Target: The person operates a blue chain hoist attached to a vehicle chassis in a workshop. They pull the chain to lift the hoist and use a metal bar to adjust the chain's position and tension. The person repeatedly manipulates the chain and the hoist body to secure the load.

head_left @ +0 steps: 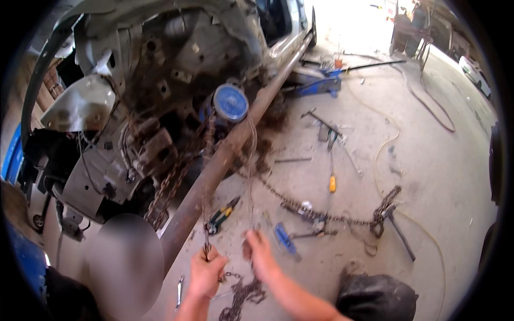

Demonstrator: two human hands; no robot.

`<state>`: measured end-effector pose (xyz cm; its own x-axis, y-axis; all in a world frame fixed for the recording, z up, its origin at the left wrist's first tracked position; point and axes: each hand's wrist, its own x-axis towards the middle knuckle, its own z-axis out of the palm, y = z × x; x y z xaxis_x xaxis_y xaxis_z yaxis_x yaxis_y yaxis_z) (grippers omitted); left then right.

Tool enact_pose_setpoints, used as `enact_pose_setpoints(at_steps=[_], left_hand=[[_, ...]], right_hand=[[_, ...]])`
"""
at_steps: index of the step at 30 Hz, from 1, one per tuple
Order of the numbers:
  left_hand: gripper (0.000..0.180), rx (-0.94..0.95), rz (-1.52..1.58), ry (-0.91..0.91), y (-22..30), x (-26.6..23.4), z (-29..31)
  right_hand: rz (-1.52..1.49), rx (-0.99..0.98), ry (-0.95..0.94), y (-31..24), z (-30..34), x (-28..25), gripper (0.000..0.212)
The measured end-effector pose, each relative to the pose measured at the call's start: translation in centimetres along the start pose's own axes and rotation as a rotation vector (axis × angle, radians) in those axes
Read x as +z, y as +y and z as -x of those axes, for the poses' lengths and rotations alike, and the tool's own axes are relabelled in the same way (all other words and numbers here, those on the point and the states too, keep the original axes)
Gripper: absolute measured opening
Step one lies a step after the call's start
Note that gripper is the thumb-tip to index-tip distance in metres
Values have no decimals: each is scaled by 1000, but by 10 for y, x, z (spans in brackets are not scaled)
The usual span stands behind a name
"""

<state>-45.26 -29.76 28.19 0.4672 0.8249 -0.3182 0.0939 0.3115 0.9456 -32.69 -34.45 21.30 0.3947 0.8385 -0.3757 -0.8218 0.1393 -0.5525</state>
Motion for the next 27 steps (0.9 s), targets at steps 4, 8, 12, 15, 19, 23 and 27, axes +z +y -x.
enact_pose_setpoints(at_steps=[4,8,12,15,19,23,27], left_hand=[[30,99,-204,62,-19,-20,9],[30,89,-199,118,-37,-20,6],[31,12,-147,66,-5,4,57],[18,12,-332,111,-14,-27,126],[22,-200,-273,253,-47,-77,216],[10,-330,-488,526,-133,-165,339],[23,-566,-921,433,-198,-234,406]], right_hand=[[75,-50,-19,-8,-20,-1,23],[190,-37,-55,6,-14,-1,24],[298,-171,114,36,-33,-25,29],[316,-327,185,11,-61,-23,34],[357,-301,109,-19,-65,-30,33],[429,-320,164,10,-74,-39,33],[374,-419,173,6,-88,-37,35]])
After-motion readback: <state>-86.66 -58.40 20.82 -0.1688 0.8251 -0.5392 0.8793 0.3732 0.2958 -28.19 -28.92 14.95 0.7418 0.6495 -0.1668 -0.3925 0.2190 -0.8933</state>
